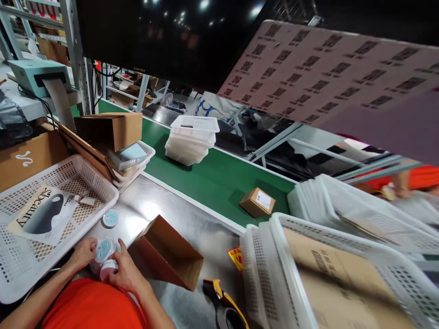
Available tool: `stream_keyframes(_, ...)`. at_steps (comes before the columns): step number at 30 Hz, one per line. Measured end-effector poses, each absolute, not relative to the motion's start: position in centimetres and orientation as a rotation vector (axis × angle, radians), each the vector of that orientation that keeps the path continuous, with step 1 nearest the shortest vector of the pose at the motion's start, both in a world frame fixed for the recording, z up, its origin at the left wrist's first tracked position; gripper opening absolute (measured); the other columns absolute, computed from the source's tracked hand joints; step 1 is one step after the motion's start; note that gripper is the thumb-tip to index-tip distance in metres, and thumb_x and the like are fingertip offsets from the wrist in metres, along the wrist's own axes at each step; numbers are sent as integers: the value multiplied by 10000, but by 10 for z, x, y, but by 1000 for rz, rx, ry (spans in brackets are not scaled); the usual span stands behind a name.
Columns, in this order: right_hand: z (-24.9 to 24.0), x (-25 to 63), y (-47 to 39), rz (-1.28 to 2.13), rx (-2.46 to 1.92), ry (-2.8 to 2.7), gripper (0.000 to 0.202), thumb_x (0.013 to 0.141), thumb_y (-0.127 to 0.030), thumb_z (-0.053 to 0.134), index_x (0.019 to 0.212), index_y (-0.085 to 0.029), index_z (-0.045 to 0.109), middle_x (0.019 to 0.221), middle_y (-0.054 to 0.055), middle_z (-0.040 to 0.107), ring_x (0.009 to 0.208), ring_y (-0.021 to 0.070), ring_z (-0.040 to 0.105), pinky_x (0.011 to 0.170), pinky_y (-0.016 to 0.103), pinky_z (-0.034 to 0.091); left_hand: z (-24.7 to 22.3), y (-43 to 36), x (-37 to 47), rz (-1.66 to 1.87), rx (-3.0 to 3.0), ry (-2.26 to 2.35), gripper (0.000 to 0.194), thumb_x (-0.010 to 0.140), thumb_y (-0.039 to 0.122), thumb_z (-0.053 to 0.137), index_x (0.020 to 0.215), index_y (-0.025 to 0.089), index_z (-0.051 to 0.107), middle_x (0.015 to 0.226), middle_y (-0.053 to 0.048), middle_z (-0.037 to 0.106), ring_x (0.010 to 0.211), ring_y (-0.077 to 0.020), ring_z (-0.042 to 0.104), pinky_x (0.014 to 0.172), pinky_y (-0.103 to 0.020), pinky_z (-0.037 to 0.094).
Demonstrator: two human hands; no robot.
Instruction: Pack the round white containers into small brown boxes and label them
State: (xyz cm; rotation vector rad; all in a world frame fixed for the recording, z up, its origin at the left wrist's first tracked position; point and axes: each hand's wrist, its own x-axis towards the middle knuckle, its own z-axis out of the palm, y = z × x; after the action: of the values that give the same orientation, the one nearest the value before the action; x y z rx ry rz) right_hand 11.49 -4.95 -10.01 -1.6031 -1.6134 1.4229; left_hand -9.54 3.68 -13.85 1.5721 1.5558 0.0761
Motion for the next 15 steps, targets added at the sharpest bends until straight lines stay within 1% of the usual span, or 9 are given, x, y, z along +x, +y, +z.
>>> stream_keyframes(1, -103, 114, -51, 1427, -1630, -1591, 485, 575, -146, 784, 1056, -202, 809, 1577, 135, 521, 1502, 378, 453, 1215, 436, 394, -136, 35, -93, 67, 1589, 1546, 295, 688, -16, 610, 899, 171, 694, 722, 19, 614, 810, -183, 647, 758, -267, 435)
stream_keyframes(2, -106, 114, -52, 1433, -1653, -1566, 458, 557, -141, 803, 1011, -200, 813, 1521, 125, 571, 1440, 369, 519, 1177, 419, 433, -134, 33, -91, 70, 1595, 1540, 282, 693, -16, 614, 884, 177, 690, 727, 15, 623, 811, -186, 650, 752, -271, 429)
stream_keyframes(4, -109, 112, -52, 1440, -1733, -1501, 430, 529, -134, 838, 952, -201, 812, 1288, 79, 697, 1207, 319, 663, 1022, 371, 528, -131, 31, -86, 98, 1592, 1544, 248, 738, 21, 618, 914, 184, 682, 750, 8, 645, 807, -194, 659, 738, -280, 427)
stream_keyframes(6, -107, 111, -54, 1436, -1821, -1448, 443, 511, -129, 863, 943, -209, 810, 1073, 21, 724, 1008, 263, 691, 882, 325, 550, -127, 32, -82, 142, 1581, 1548, 175, 808, 86, 587, 925, 192, 663, 745, 8, 646, 778, -197, 662, 715, -286, 435)
stream_keyframes(7, -104, 110, -55, 1422, -1838, -1452, 435, 519, -135, 872, 942, -215, 811, 1036, 9, 715, 975, 248, 681, 855, 311, 542, -126, 32, -82, 168, 1579, 1544, 137, 835, 114, 564, 904, 197, 648, 739, 10, 641, 766, -195, 661, 709, -286, 442)
stream_keyframes(9, -91, 112, -61, 1342, -1814, -1517, 359, 591, -158, 853, 942, -223, 816, 1066, 22, 692, 981, 234, 662, 855, 299, 523, -120, 31, -82, 218, 1588, 1528, 95, 866, 159, 536, 876, 210, 615, 733, 21, 621, 755, -187, 654, 713, -279, 458)
stream_keyframes(12, -64, 117, -73, 1203, -1817, -1600, 241, 711, -171, 762, 940, -221, 820, 1082, 55, 663, 948, 217, 658, 846, 298, 510, -108, 23, -82, 315, 1620, 1475, 95, 853, 174, 538, 915, 219, 595, 722, 50, 572, 734, -175, 635, 714, -264, 460)
stream_keyframes(15, -44, 126, -85, 1138, -1894, -1553, 241, 718, -156, 721, 939, -211, 800, 1068, 62, 663, 927, 211, 670, 826, 288, 511, -94, 9, -79, 408, 1646, 1405, 149, 832, 150, 534, 945, 219, 604, 697, 67, 549, 688, -169, 621, 678, -258, 431)
